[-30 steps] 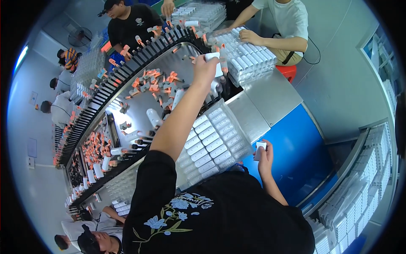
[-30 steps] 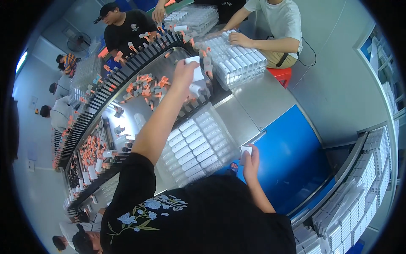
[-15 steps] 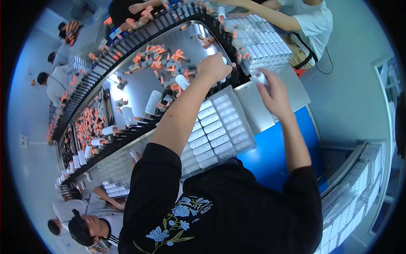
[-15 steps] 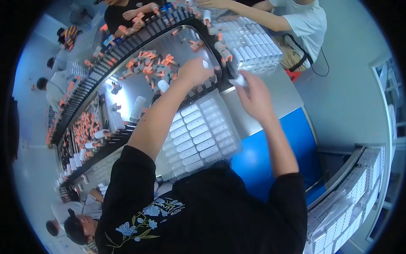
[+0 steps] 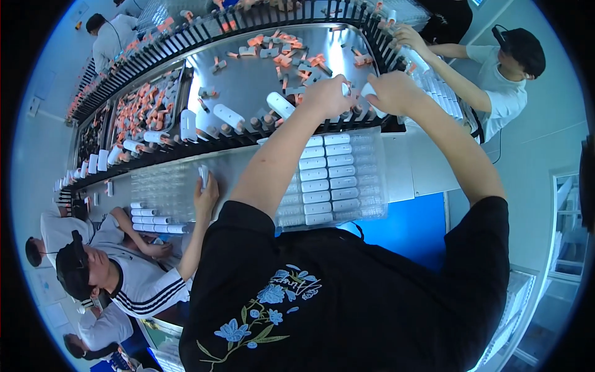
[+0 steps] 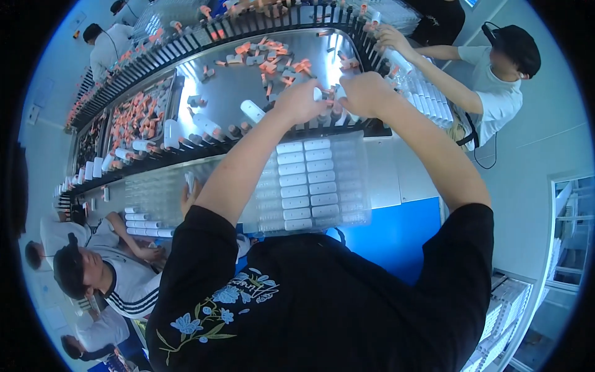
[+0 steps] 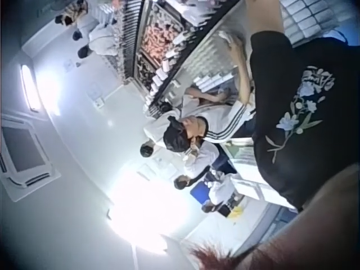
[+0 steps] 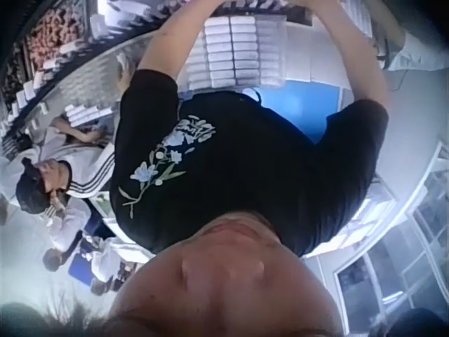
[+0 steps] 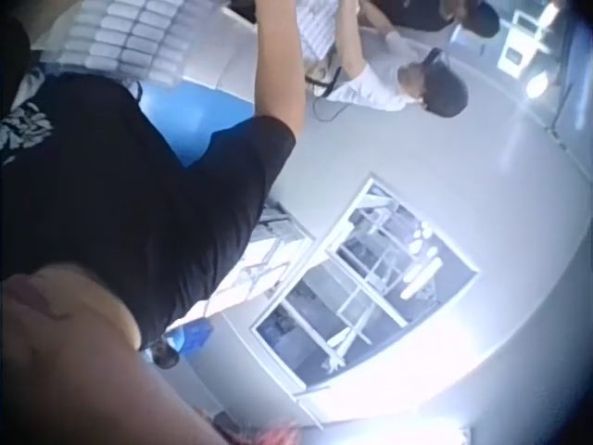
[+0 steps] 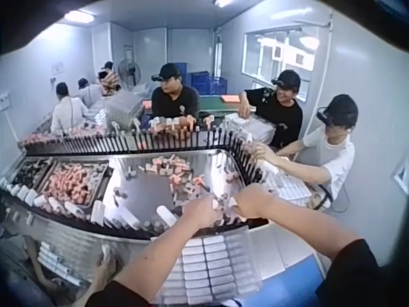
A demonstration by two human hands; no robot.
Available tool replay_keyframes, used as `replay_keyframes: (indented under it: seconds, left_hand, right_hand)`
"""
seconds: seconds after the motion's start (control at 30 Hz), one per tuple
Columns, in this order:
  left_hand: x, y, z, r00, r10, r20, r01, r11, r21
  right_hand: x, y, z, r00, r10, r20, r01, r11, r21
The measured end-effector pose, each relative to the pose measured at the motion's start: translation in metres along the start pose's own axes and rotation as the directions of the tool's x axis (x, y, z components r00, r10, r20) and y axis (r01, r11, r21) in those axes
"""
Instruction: The person sorts small plastic components by hand from a moving assembly line track into compartmentalized trays.
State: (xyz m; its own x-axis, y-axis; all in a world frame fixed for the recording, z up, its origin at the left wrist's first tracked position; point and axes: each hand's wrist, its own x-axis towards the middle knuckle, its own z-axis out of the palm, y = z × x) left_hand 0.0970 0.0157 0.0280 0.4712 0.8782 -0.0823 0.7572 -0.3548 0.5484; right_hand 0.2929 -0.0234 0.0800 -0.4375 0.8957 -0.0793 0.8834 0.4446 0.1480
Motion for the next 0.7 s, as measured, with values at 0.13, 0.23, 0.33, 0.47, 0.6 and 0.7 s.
replay_keyframes:
  seconds: [0.13,0.23,0.33,0.47,0.6,0.7]
  left_hand:
    - [-0.01,-0.03,-0.011,0.997,0.075,-0.034,-0.071,0.993,0.093]
    - [-0.02,-0.048,-0.021,0.998,0.064,-0.011,-0.062,0.989,0.134]
    - [-0.03,-0.067,-0.034,0.999,0.052,-0.012,-0.05,0.987,0.151]
    - [-0.044,-0.101,-0.042,0.93,0.266,-0.255,-0.209,0.951,0.23]
    - [-0.095,-0.104,-0.023,0.393,0.718,-0.575,-0.497,0.692,0.524]
    - [-0.188,-0.099,0.067,0.635,0.683,-0.36,-0.702,0.705,0.099]
  right_hand:
    - [0.041,-0.016,0.001,0.994,0.039,0.104,-0.037,0.999,-0.02]
    - [0.058,-0.019,-0.01,0.978,0.057,0.198,-0.079,0.992,0.1]
    - [0.065,-0.039,-0.004,0.975,0.069,0.212,-0.129,0.951,0.282]
    - [0.065,-0.09,0.017,0.999,0.045,0.024,-0.049,0.974,0.223]
    - [0.055,-0.124,0.043,0.934,0.321,-0.158,-0.223,0.867,0.445]
    - [0.076,-0.168,0.04,0.823,0.279,-0.495,-0.102,0.93,0.354]
